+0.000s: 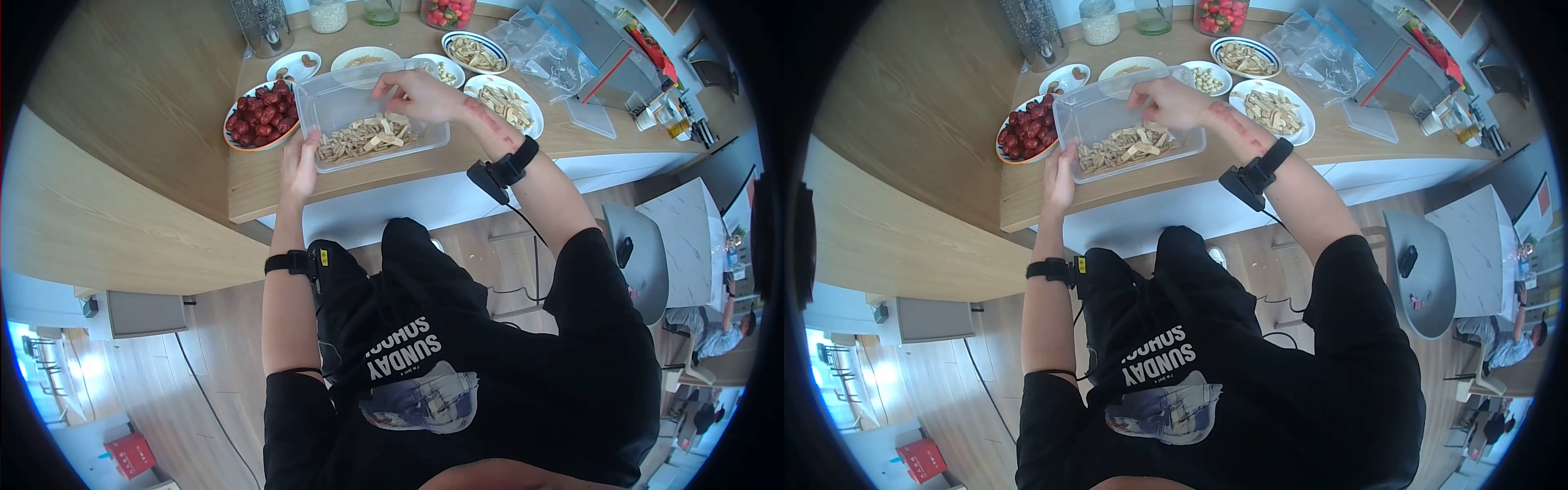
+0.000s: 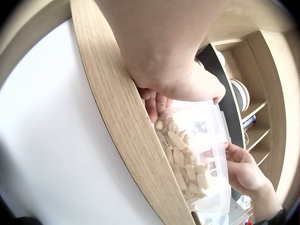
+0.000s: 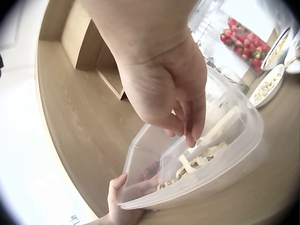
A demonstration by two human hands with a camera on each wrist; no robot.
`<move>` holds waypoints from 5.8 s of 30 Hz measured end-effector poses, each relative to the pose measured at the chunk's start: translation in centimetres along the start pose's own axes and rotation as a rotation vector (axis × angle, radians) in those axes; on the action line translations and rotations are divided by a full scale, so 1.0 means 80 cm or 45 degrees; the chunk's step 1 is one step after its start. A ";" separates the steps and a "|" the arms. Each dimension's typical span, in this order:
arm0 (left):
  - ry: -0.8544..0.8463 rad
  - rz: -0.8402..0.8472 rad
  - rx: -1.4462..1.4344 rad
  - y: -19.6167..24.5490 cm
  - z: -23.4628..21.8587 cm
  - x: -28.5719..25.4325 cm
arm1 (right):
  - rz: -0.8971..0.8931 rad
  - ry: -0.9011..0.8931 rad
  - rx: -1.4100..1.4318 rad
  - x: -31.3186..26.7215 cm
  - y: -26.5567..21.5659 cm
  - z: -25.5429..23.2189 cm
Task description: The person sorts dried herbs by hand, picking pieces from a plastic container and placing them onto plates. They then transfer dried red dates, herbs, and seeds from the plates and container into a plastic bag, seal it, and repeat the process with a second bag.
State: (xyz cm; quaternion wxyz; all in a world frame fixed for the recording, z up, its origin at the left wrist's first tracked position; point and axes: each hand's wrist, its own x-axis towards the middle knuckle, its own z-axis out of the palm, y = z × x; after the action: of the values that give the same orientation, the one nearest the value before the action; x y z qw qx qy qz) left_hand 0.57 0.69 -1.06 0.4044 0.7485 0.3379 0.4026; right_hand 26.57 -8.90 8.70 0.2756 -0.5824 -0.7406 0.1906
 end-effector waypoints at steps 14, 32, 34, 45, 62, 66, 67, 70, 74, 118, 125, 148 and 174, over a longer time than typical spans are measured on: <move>-0.007 -0.044 0.017 0.004 0.000 -0.002 | 0.069 -0.181 -0.126 -0.006 0.005 0.020; -0.008 -0.037 0.005 0.007 -0.001 -0.003 | -0.004 -0.312 -0.220 0.002 -0.032 0.034; -0.037 -0.060 -0.015 0.009 -0.002 -0.004 | -0.009 -0.174 -0.189 0.002 -0.021 0.025; -0.021 -0.048 -0.026 0.010 -0.001 -0.004 | 0.270 -0.325 -0.788 -0.018 -0.033 0.004; -0.057 -0.102 0.013 0.013 -0.004 -0.005 | 0.295 -0.249 -0.711 -0.024 -0.031 0.001; -0.040 -0.087 0.025 0.012 -0.003 -0.004 | 0.251 -0.363 -0.896 -0.026 -0.039 0.007; -0.030 -0.070 0.025 0.011 -0.003 -0.004 | 0.249 -0.362 -0.896 -0.026 -0.033 0.010; -0.017 -0.040 0.043 0.009 -0.003 -0.004 | 0.177 -0.300 -0.974 -0.027 -0.022 0.015; -0.038 -0.065 0.062 0.005 -0.003 -0.003 | 0.200 -0.197 -0.829 -0.026 -0.040 -0.005; -0.021 -0.011 0.024 0.002 -0.003 -0.002 | 0.783 0.966 -0.050 -0.157 0.186 -0.088; -0.027 -0.049 -0.009 0.009 -0.003 -0.004 | 0.371 1.007 0.074 -0.125 0.103 -0.025; 0.054 0.075 -0.058 -0.009 0.001 -0.004 | 0.572 0.561 -0.206 -0.101 0.091 0.064; 0.044 0.077 -0.152 -0.006 0.003 -0.005 | 0.534 0.535 -0.316 -0.090 0.091 0.055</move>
State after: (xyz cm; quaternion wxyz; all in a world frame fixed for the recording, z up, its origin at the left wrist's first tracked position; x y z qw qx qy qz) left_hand 0.54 0.49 -1.72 0.4301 0.7259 0.2972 0.4469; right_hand 30.58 -13.91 -0.45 0.3040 -0.7781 -0.5491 0.0269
